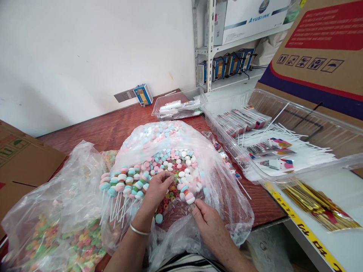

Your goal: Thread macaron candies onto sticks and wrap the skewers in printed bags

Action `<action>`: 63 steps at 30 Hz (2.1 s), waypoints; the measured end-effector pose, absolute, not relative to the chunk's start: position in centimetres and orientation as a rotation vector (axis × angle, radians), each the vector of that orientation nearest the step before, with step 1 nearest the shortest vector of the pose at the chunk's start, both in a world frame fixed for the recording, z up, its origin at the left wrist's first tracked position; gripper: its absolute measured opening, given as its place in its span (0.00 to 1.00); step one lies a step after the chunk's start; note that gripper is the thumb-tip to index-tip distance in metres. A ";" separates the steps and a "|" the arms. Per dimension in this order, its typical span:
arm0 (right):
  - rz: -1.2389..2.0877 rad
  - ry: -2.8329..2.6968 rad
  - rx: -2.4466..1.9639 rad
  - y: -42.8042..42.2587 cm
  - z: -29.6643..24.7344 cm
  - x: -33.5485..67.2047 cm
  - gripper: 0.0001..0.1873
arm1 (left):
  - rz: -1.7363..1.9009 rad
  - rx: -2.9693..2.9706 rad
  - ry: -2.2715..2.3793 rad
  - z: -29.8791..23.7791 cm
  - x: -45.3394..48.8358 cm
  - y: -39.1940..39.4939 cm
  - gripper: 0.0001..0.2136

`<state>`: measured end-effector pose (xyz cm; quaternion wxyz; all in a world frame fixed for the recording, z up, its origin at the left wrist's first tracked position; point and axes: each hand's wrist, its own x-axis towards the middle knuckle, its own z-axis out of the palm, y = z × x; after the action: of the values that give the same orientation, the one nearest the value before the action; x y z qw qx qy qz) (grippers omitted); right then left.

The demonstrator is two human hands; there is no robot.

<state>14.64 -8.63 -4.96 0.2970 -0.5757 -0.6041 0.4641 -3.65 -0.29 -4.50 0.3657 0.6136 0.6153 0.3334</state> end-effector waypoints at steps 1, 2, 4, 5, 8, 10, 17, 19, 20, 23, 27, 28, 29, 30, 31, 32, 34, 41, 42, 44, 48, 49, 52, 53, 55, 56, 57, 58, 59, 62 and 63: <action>1.232 -1.615 -1.532 -8.6 -4.8 14.6 0.16 | 0.848 1.528 1.530 -4.3 -3.6 -0.5 0.10; 1.231 -1.623 -1.532 -8.6 -4.8 14.6 0.16 | 0.843 1.473 1.477 -4.2 -3.6 -0.6 0.11; 1.240 -1.639 -1.531 -8.5 -4.9 14.6 0.17 | 0.870 1.314 1.360 -4.0 -3.5 -0.9 0.12; 1.245 -1.648 -1.531 -8.6 -5.0 14.7 0.17 | 0.895 1.220 1.297 -4.0 -3.5 -1.1 0.12; 1.234 -1.696 -1.524 -8.8 -5.6 14.8 0.18 | 0.961 1.009 1.128 -4.0 -3.8 -1.5 0.13; 1.221 -1.746 -1.499 -9.0 -6.0 15.0 0.18 | 0.937 0.981 1.065 -4.2 -4.4 -1.8 0.15; 1.293 -1.764 -1.428 -9.5 -6.6 15.1 0.20 | 0.641 1.026 1.045 -4.5 -6.5 -2.7 0.18; 1.316 -1.704 -1.418 -9.4 -6.7 15.2 0.21 | 0.667 1.095 1.142 -4.4 -6.5 -2.4 0.18; 1.318 -1.674 -1.423 -9.3 -6.7 15.2 0.21 | 0.689 1.185 1.234 -4.4 -6.3 -2.1 0.16; 1.295 -1.600 -1.453 -9.1 -6.8 15.5 0.21 | 0.760 1.489 1.523 -4.6 -5.3 -1.2 0.09; 1.270 -1.565 -1.478 -9.0 -6.9 15.7 0.21 | 0.823 1.592 1.642 -5.5 -3.7 -0.4 0.04; 1.267 -1.564 -1.485 -9.1 -7.0 15.7 0.20 | 0.827 1.588 1.659 -5.8 -3.4 -0.3 0.04; 1.265 -1.563 -1.495 -9.1 -7.0 15.7 0.20 | 0.831 1.575 1.672 -6.0 -3.2 -0.2 0.05; 1.261 -1.563 -1.504 -9.1 -7.0 15.7 0.19 | 0.837 1.554 1.681 -6.1 -3.2 -0.2 0.04; 1.256 -1.566 -1.513 -9.1 -7.0 15.7 0.19 | 0.842 1.524 1.684 -6.1 -3.2 -0.1 0.04; 1.249 -1.573 -1.522 -9.1 -7.0 15.7 0.19 | 0.841 1.484 1.678 -6.1 -3.3 -0.1 0.04; 1.228 -1.596 -1.535 -9.1 -6.9 15.6 0.19 | 0.824 1.386 1.631 -5.7 -3.6 -0.1 0.06; 1.216 -1.657 -1.524 -8.7 -6.2 15.3 0.19 | 0.821 1.144 1.366 -4.3 -3.8 -1.2 0.12; 1.209 -1.662 -1.525 -8.7 -6.1 15.3 0.19 | 0.833 1.115 1.336 -4.3 -3.7 -1.3 0.13; 1.185 -1.670 -1.533 -8.8 -6.0 15.3 0.19 | 0.865 1.072 1.283 -4.3 -3.7 -1.5 0.14; 1.135 -1.695 -1.551 -9.1 -6.0 15.3 0.19 | 0.908 1.028 1.223 -4.3 -3.5 -1.8 0.15; 1.129 -1.708 -1.543 -9.2 -6.1 15.3 0.19 | 0.934 0.977 1.202 -4.3 -3.4 -1.9 0.15; 1.128 -1.754 -1.501 -9.3 -6.4 15.3 0.20 | 1.004 0.734 1.077 -4.5 -3.1 -2.3 0.15; 1.130 -1.769 -1.491 -9.4 -6.5 15.4 0.20 | 1.010 0.662 1.029 -4.6 -3.0 -2.4 0.16; 1.140 -1.794 -1.485 -9.4 -6.7 15.4 0.20 | 0.998 0.572 0.957 -4.8 -2.7 -2.7 0.16; 1.146 -1.800 -1.487 -9.4 -6.8 15.4 0.21 | 0.990 0.552 0.935 -4.9 -2.6 -2.9 0.16; 1.151 -1.801 -1.489 -9.4 -6.9 15.4 0.21 | 0.982 0.538 0.924 -5.0 -2.4 -3.1 0.16; 1.156 -1.794 -1.490 -9.5 -7.0 15.4 0.21 | 0.976 0.526 0.922 -5.1 -2.2 -3.3 0.16; 1.164 -1.780 -1.488 -9.5 -7.1 15.3 0.21 | 0.973 0.515 0.926 -5.1 -1.9 -3.5 0.16; 1.227 -1.685 -1.477 -9.5 -7.4 14.9 0.22 | 0.982 0.495 0.938 -5.1 -1.2 -4.1 0.17; 1.256 -1.639 -1.470 -9.5 -7.4 14.8 0.22 | 0.984 0.497 0.937 -5.0 -0.9 -4.2 0.17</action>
<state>14.81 -9.50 -7.44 0.2988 -0.5535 -0.6171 0.4728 -0.93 -4.23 -5.04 0.7495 0.2275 0.4287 0.4502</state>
